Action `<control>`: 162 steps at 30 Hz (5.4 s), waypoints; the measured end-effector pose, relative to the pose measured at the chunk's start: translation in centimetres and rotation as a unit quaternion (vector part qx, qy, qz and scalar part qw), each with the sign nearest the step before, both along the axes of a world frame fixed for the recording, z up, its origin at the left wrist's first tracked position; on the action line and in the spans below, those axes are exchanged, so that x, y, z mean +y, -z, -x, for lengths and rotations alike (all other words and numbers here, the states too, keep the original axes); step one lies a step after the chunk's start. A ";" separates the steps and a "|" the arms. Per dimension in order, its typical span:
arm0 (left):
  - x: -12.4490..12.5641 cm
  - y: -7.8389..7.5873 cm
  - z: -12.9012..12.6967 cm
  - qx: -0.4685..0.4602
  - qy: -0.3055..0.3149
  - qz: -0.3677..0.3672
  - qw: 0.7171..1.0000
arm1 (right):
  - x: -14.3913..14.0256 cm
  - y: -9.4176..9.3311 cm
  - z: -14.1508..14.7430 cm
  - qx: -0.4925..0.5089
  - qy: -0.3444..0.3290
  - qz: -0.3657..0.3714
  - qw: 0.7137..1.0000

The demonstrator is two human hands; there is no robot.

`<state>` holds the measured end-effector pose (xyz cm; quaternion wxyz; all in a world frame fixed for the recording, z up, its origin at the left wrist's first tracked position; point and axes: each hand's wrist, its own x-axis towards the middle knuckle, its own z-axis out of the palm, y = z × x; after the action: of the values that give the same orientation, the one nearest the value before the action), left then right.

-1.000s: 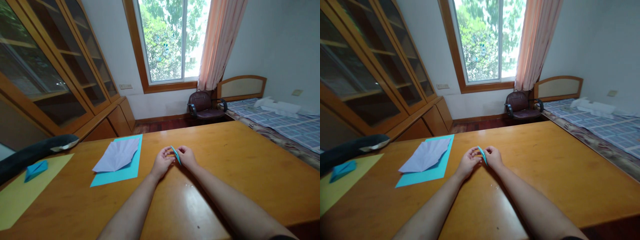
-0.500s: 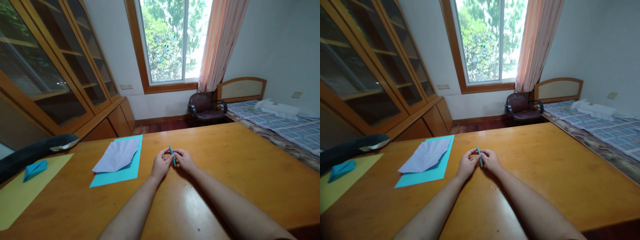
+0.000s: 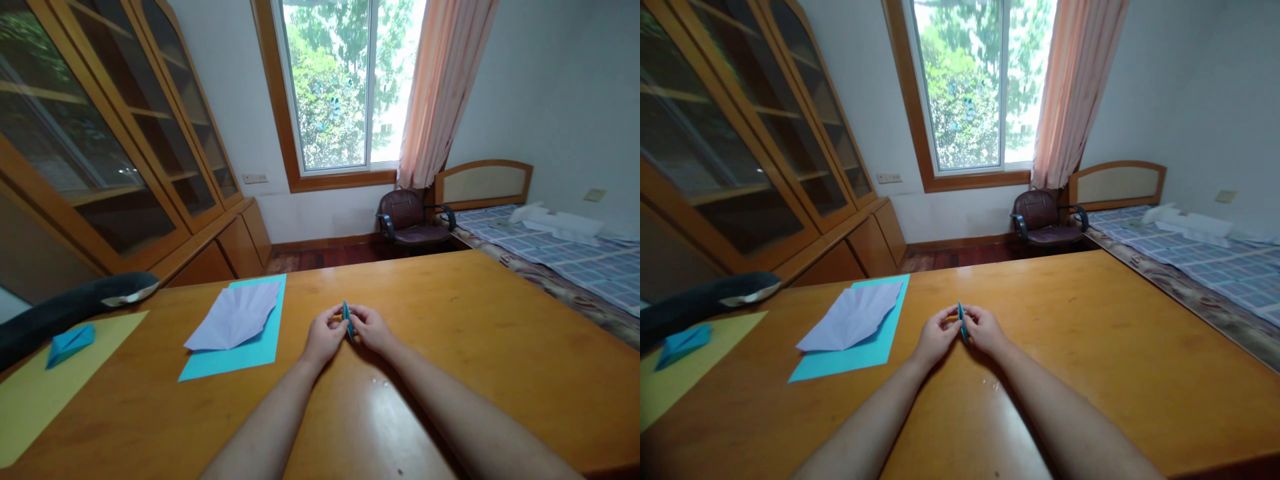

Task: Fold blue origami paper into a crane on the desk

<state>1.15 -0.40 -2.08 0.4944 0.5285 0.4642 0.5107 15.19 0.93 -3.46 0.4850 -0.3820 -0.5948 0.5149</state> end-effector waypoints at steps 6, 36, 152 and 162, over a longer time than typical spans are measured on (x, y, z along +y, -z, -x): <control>-0.4 -0.6 0.1 0.013 -0.002 -0.011 1.000 | -0.2 -0.3 -0.4 -0.072 0.017 -0.054 0.996; 0.2 -0.6 1.0 -0.014 0.031 -0.013 0.999 | -0.3 -1.9 -1.0 0.055 0.014 0.103 0.993; -0.5 -1.5 -0.1 -0.121 0.012 0.092 0.988 | -1.2 -3.0 0.2 0.109 0.013 0.117 0.987; -0.4 -1.1 0.0 -0.082 -0.008 0.071 0.994 | -1.1 -2.0 0.1 -0.001 0.014 0.013 1.000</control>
<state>1.13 -0.78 -0.94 0.5629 0.4442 0.4614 0.5224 15.09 -0.16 -1.44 0.4870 -0.3970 -0.5828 0.5153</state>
